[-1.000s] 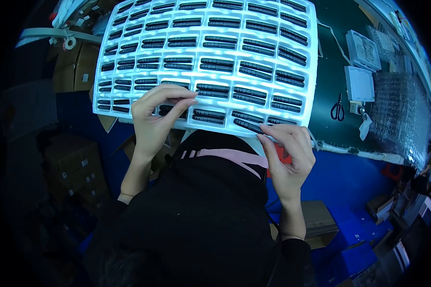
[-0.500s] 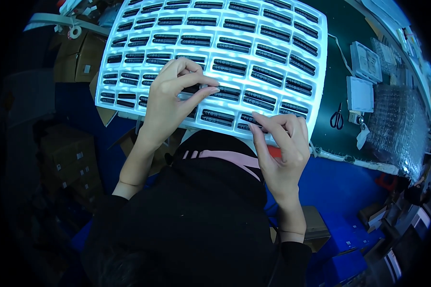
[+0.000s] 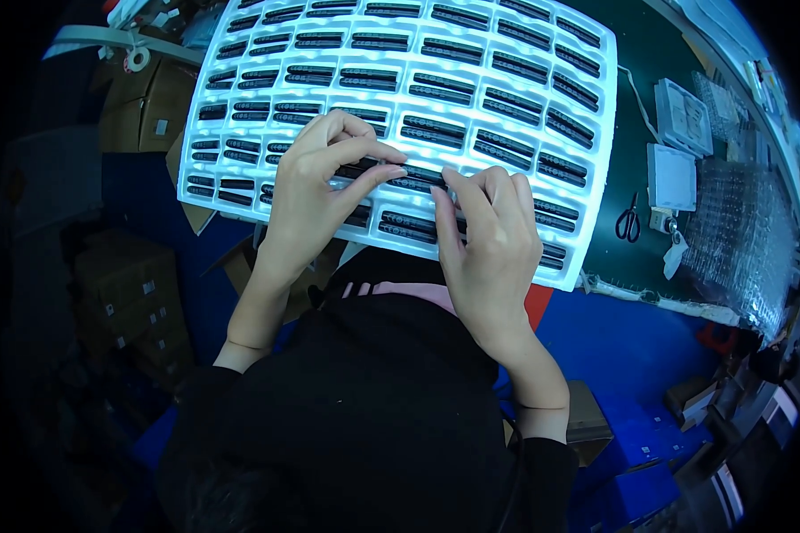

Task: Unpacking a box and inspecting small electronic components from a multi-slot tray at a factory workstation.

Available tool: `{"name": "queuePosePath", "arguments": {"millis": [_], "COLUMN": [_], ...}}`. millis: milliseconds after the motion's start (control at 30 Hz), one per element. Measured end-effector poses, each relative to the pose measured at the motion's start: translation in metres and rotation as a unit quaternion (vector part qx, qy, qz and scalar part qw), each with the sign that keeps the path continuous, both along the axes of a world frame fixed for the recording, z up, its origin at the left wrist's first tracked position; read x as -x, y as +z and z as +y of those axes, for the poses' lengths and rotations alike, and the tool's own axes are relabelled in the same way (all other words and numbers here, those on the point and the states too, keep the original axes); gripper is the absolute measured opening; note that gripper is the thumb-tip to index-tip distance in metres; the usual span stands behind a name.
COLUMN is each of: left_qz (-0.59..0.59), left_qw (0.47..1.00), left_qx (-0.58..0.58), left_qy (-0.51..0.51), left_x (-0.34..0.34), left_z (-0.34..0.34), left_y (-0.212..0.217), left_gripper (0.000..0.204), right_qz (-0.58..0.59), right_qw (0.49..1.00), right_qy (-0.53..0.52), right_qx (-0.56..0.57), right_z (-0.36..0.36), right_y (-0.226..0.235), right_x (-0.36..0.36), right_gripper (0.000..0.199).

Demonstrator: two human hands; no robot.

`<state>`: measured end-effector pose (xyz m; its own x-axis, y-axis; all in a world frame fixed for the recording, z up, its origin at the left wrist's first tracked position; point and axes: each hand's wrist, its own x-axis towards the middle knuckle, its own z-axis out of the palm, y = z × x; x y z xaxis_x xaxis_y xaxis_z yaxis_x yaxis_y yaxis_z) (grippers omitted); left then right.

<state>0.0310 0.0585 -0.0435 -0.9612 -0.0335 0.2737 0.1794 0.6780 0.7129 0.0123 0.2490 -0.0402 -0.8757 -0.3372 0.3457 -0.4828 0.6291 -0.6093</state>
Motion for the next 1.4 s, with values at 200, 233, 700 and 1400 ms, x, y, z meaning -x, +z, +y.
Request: {"name": "queuePosePath", "arguments": {"millis": [200,233,700,1400], "left_qz": [-0.03,-0.03,0.046,0.056], "left_qw": [0.999,0.999,0.997,0.992], "left_qx": [-0.019,-0.019,-0.055,-0.102], "left_qy": [-0.007,-0.007,-0.001,-0.056], "left_x": [0.001,0.001,0.002,-0.001], "left_z": [-0.002,-0.002,-0.002,0.0], "left_y": [0.003,0.003,0.002,0.014], "left_gripper": [0.011,0.011,0.005,0.018], "right_qz": [-0.055,-0.056,-0.048,-0.163], "right_qw": [0.997,0.997,0.992,0.976], "right_qy": [0.012,0.011,0.004,0.064], "right_qx": [0.047,0.047,0.119,0.127], "right_z": [0.004,0.004,0.007,0.016], "right_y": [0.0,0.0,0.005,0.02], "right_x": [0.004,0.004,0.008,0.018], "right_gripper": [0.017,0.017,0.013,0.01]}}
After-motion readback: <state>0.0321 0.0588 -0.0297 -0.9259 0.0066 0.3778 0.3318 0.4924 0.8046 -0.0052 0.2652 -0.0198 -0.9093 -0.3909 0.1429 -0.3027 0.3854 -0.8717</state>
